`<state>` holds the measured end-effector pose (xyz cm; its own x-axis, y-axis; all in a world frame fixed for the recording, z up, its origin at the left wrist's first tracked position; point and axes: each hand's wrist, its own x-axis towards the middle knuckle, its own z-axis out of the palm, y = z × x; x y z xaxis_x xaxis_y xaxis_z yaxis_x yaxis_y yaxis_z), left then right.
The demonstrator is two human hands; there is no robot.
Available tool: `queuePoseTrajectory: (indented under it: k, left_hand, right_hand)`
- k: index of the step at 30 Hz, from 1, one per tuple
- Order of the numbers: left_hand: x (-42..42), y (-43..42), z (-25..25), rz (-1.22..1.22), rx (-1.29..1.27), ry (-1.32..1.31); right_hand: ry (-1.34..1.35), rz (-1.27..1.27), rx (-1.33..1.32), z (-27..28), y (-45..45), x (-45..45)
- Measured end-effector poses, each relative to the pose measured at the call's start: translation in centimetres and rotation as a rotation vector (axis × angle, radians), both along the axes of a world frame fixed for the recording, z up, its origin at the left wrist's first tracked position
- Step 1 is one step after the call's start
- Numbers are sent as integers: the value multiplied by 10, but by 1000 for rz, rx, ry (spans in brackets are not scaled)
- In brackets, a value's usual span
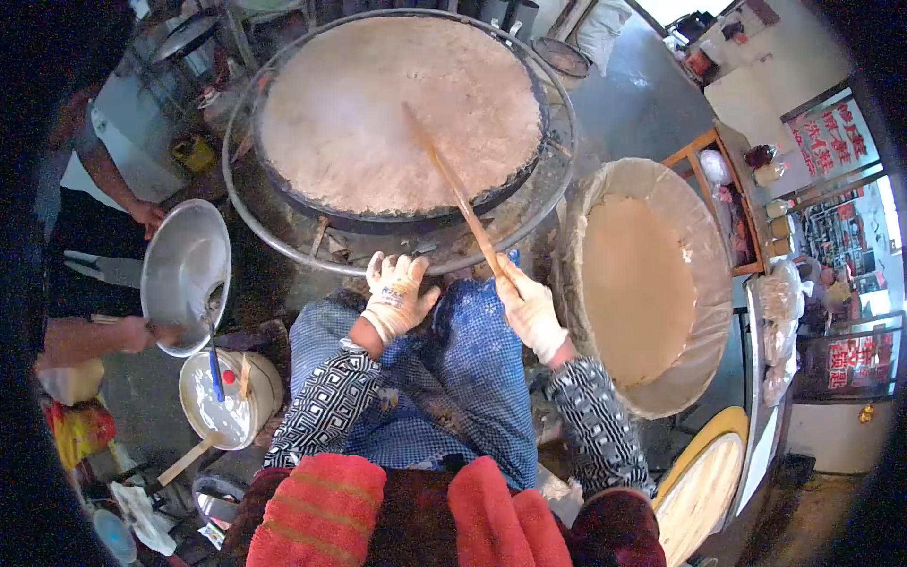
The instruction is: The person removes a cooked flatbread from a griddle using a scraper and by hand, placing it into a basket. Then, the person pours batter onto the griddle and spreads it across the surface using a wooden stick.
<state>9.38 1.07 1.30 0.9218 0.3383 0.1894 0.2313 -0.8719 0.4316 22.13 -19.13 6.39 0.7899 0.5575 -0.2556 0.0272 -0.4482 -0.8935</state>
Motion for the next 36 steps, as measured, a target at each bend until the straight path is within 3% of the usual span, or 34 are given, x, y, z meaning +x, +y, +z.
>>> queuePoseTrajectory:
  k: [1, 4, 6, 8, 9, 12, 14, 16, 18, 20, 21, 22, 23, 24, 25, 26, 28, 31, 33, 34, 36]
  left_hand:
    - [-2, 2, 3, 2, -1, -10]
    - [-15, 19, 3, -11, 45, 4]
    - [-24, 33, -3, 3, 79, -74]
    - [-33, 50, -9, 13, 117, -65]
    - [-38, 59, -1, 12, 117, -49]
    - [-49, 90, -4, 118, 246, 86]
    - [-54, 114, -7, 190, 306, 136]
    - [-58, 135, 7, 234, 342, 336]
    - [-67, 162, -4, 312, 471, 261]
    - [-72, 182, 1, 403, 464, 323]
    - [-73, 197, 0, 466, 526, 279]
    - [-75, 201, -2, 528, 583, 237]
    - [-78, 198, -1, 598, 592, 199]
    - [-76, 193, 5, 670, 603, 158]
    - [-78, 170, 30, 612, 517, 17]
    - [-81, 148, 34, 526, 447, -184]
    - [-85, 97, 34, 237, 247, -328]
    - [-78, 48, 15, 105, 215, -337]
    - [-74, 50, 19, 150, 255, -219]
    - [-69, 64, 19, 177, 294, -157]
    - [-63, 109, 8, 132, 331, 111]
  right_hand:
    - [-119, 30, 17, 17, 0, -4]
    - [-48, -23, 117, 30, 7, -2]
    - [-514, 156, -21, -9, 4, 33]
    - [-760, 308, -627, -3, 9, 50]
    - [-848, 318, -606, -7, 15, 62]
    - [-839, 270, -629, -8, 28, 88]
    - [-904, 233, -462, -31, 35, 119]
    - [-827, 150, -651, -16, 51, 131]
    - [-811, 78, -541, -50, 53, 140]
    - [-693, 17, -125, -92, 50, 144]
    - [-644, -16, 10, -79, 54, 107]
    - [-354, -43, 368, -78, 55, 76]
    - [394, -257, 483, -63, 52, 51]
    - [416, -330, 593, -45, 58, 11]
    - [686, -341, 586, -41, 48, -10]
    - [723, -350, 592, -34, 53, -38]
    - [268, 163, 138, 8, 42, -77]
    - [377, 169, 97, 29, 61, -90]
    - [25, 233, 97, 15, 72, -75]
    - [-606, 368, 56, -8, 69, -53]
    - [-723, 482, -546, 0, 56, -14]
